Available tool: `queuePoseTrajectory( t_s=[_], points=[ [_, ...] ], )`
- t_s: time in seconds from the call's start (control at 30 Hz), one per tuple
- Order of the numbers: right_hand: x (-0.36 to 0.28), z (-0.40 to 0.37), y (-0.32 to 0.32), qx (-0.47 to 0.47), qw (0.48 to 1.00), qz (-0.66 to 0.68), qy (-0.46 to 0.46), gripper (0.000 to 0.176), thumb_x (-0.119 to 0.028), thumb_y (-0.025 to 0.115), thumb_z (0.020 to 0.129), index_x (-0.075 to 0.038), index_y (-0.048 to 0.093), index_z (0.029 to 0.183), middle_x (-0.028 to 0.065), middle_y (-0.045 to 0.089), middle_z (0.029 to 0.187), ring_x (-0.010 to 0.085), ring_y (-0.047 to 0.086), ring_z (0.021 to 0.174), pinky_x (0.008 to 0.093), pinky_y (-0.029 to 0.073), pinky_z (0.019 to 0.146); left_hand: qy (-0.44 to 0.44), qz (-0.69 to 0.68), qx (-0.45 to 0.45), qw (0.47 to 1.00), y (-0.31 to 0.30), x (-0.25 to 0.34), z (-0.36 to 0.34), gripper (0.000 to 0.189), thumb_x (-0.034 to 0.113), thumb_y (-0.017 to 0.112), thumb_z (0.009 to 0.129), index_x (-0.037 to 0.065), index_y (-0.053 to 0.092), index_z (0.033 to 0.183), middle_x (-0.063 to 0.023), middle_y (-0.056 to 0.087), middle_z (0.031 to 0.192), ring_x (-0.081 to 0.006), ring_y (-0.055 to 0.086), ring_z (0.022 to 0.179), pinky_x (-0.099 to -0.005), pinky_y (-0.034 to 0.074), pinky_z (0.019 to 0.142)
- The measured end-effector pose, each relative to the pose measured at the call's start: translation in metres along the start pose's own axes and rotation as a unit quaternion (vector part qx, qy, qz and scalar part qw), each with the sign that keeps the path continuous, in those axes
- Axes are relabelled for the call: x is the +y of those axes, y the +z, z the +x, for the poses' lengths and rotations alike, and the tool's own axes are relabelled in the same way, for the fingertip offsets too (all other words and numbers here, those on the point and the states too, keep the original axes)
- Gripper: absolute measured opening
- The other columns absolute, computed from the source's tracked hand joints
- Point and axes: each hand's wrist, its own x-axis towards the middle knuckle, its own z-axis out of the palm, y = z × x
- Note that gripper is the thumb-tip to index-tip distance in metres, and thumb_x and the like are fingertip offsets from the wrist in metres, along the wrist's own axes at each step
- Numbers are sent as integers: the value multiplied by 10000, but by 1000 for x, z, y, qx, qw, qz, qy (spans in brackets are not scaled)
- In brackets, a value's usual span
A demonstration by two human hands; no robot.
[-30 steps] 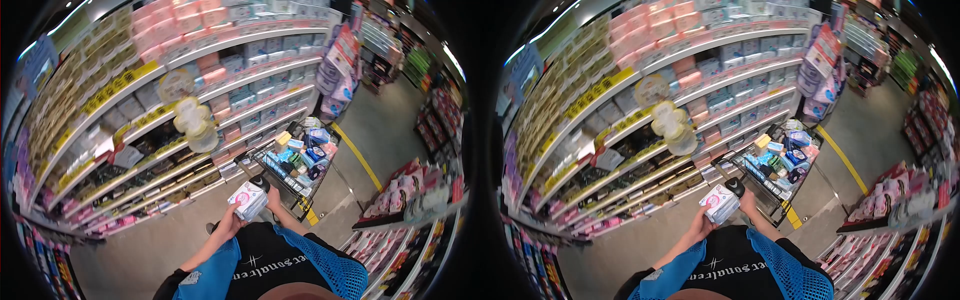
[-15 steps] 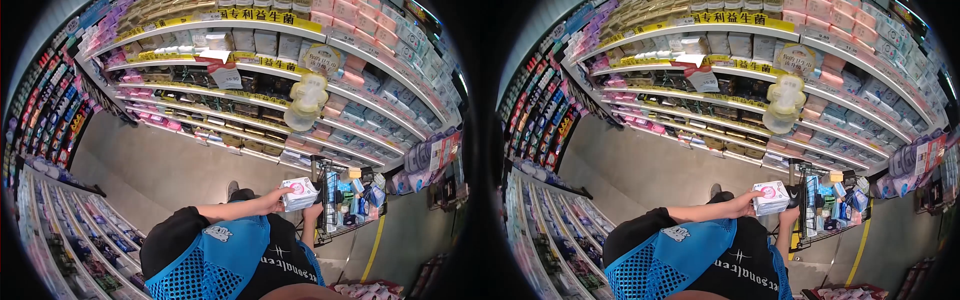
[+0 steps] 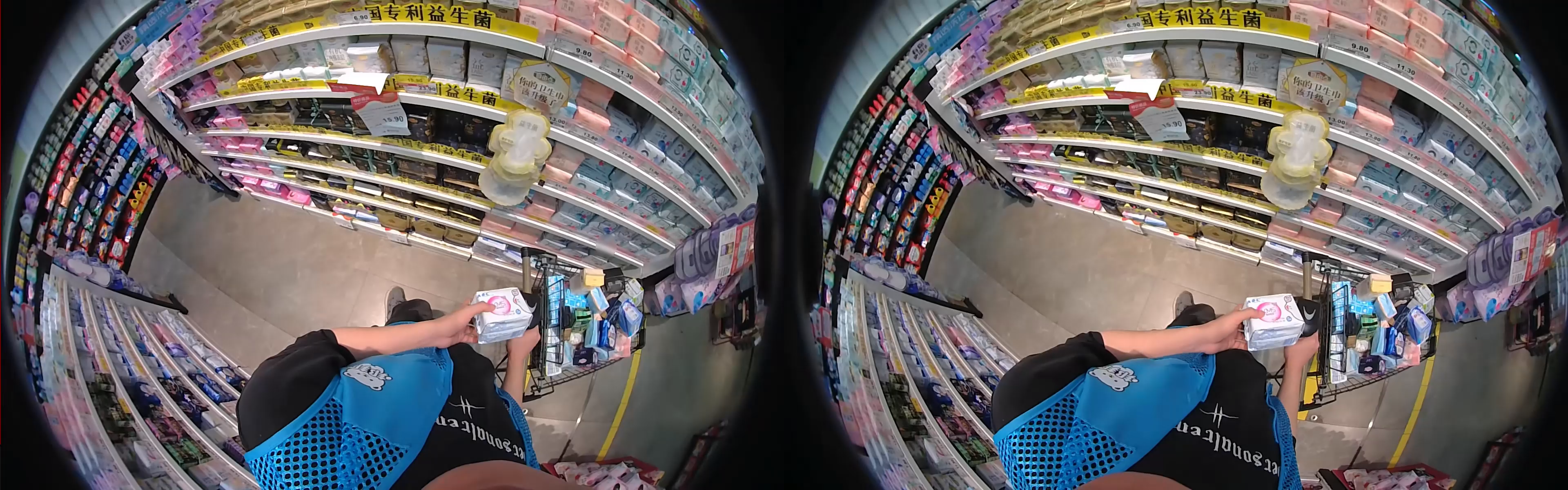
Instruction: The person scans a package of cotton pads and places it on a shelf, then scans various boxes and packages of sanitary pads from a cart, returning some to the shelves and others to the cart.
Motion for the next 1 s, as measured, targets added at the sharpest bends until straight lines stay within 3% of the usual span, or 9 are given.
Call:
queuePoseTrajectory(
  t_s=[0.57,0.67,0.77,0.8,0.9,1.0],
  points=[
    [5,-2,-3,-20,1000,-14,18,410,-265,726,821,-36,662,1155,203,699,1090,396,664,1045,423,521,868,-16,-1,-18,1000,-4,-5,14,610,423,645,914,170,339,1376,-96,623,1179,-192,677,951,-327,570,778],
    [10,-3,-1,-29,999,-12,23,409,-225,727,811,-10,677,1156,189,716,1095,342,688,1035,406,521,872,-21,9,-15,1000,-2,-7,18,614,423,644,916,165,334,1379,-98,620,1190,-190,680,958,-325,575,776],
    [13,-5,-1,-20,1000,-4,7,400,-196,722,813,-16,651,1163,197,702,1086,389,669,1039,413,521,876,-29,15,-25,999,1,-6,22,612,421,640,920,162,332,1381,-97,617,1210,-188,683,988,-326,580,789],
    [13,-5,-2,-19,999,-3,36,391,-183,746,790,4,691,1129,188,720,1079,319,699,1016,390,526,869,-28,19,-28,999,2,-7,22,609,420,639,922,161,333,1380,-95,616,1218,-188,683,1000,-328,581,796],
    [13,-6,-5,-25,999,7,26,392,-177,730,805,-3,657,1148,201,704,1077,385,680,1024,402,529,862,-31,28,-36,998,2,-7,22,591,414,630,930,161,339,1379,-87,613,1237,-184,681,1030,-331,581,821],
    [8,-5,-7,-18,998,6,59,368,-162,737,791,16,693,1111,185,728,1036,319,713,987,390,536,847,-35,24,-42,998,1,-8,23,570,410,622,938,157,356,1374,-75,616,1239,-175,678,1041,-331,577,838]
  ],
)
